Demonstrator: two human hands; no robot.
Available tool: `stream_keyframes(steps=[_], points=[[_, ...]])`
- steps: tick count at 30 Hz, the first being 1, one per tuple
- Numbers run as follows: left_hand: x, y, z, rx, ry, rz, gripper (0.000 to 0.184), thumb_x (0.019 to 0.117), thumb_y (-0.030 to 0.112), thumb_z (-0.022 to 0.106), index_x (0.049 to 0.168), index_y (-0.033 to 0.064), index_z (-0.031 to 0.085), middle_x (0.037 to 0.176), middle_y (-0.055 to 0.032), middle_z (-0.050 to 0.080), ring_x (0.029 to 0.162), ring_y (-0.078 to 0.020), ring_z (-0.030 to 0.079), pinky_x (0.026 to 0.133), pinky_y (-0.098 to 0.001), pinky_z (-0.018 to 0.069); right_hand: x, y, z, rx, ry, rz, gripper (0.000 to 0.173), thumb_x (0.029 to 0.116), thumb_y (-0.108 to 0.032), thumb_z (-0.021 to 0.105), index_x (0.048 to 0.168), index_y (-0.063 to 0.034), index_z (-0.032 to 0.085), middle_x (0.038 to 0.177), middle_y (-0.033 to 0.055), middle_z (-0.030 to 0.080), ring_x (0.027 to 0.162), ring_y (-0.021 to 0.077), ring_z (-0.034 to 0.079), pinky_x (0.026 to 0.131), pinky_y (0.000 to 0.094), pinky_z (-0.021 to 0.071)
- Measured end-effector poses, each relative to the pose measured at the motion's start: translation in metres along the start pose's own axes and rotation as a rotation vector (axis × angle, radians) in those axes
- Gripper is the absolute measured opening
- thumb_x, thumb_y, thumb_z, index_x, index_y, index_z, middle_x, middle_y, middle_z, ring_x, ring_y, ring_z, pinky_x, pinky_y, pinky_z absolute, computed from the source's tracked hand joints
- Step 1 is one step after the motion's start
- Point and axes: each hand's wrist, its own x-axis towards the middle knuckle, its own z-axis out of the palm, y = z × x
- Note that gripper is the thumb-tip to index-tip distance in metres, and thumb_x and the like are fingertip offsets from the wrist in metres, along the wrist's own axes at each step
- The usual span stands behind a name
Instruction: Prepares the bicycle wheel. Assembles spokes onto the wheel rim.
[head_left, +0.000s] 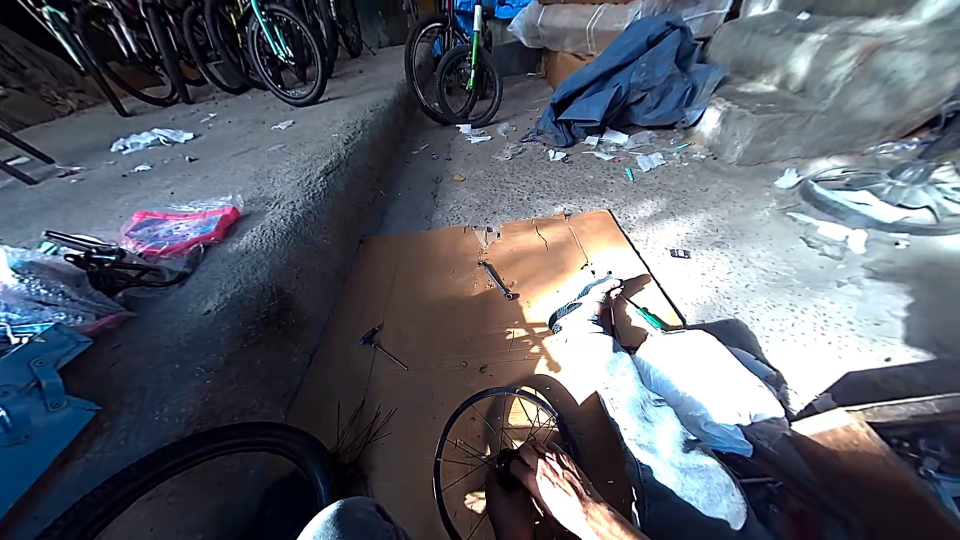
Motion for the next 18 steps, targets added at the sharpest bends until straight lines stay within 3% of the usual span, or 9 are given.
stream_keyframes(steps=[6,9,11,14,16,18], points=[[-0.003,-0.001,0.0,-0.043,0.011,-0.009,0.032,0.0902,0.011,0.074,0.114,-0.0071,0.063,0.097,-0.0211,0.069,0.092,-0.0314,0.068,0.087,-0.0513,0.0557,-0.004,0.005,0.008,-0.058,0.064,-0.106,0.016,0.099,-0.006,0.054,0.1,-0.0108,0.069,0.1,0.0106,0.068,0.099,0.0288,0.067,0.089,0.0445,0.0556],[-0.007,0.002,-0.004,-0.043,-0.039,-0.213,0.043,0.0934,0.009,0.069,0.131,-0.0073,0.056,0.113,-0.0288,0.066,0.1,-0.0392,0.068,0.085,-0.0571,0.0573,-0.01,0.01,0.012,-0.048,0.111,-0.107,0.017,0.1007,-0.009,0.052,0.099,-0.0113,0.069,0.099,0.0091,0.068,0.098,0.0265,0.067,0.09,0.0424,0.0559],[-0.008,0.007,-0.008,0.01,-0.015,-0.311,0.042,0.0963,0.013,0.065,0.133,-0.0056,0.056,0.118,-0.0313,0.064,0.103,-0.0423,0.067,0.085,-0.0586,0.0573,-0.015,0.011,0.015,-0.058,0.152,-0.116,0.017,0.1004,-0.011,0.052,0.097,-0.013,0.069,0.097,0.0071,0.067,0.097,0.0243,0.068,0.088,0.0408,0.0563],[-0.009,0.018,-0.016,0.094,0.019,-0.338,0.044,0.0984,0.024,0.067,0.13,-0.0058,0.06,0.126,-0.033,0.061,0.115,-0.0443,0.063,0.095,-0.0588,0.0524,-0.015,0.006,0.01,-0.119,0.237,-0.206,0.016,0.0968,-0.008,0.056,0.095,-0.0148,0.069,0.092,0.0044,0.067,0.092,0.0223,0.068,0.083,0.0383,0.0576],[-0.013,0.022,-0.015,0.097,0.022,-0.378,0.046,0.0986,0.035,0.068,0.123,-0.0038,0.065,0.126,-0.0297,0.063,0.117,-0.0411,0.062,0.098,-0.0574,0.0499,-0.016,0.001,0.0,-0.15,0.28,-0.262,0.015,0.0951,-0.007,0.058,0.095,-0.0154,0.07,0.094,0.0039,0.068,0.094,0.0226,0.068,0.084,0.0386,0.0574],[-0.015,0.021,-0.006,0.145,0.072,-0.425,0.047,0.0992,0.043,0.063,0.122,0.0016,0.069,0.125,-0.0228,0.067,0.117,-0.0361,0.065,0.098,-0.0552,0.0527,-0.019,-0.003,-0.013,-0.174,0.303,-0.281,0.011,0.0962,-0.012,0.061,0.098,-0.0179,0.07,0.093,0.0027,0.067,0.092,0.0223,0.068,0.081,0.0389,0.0572]])
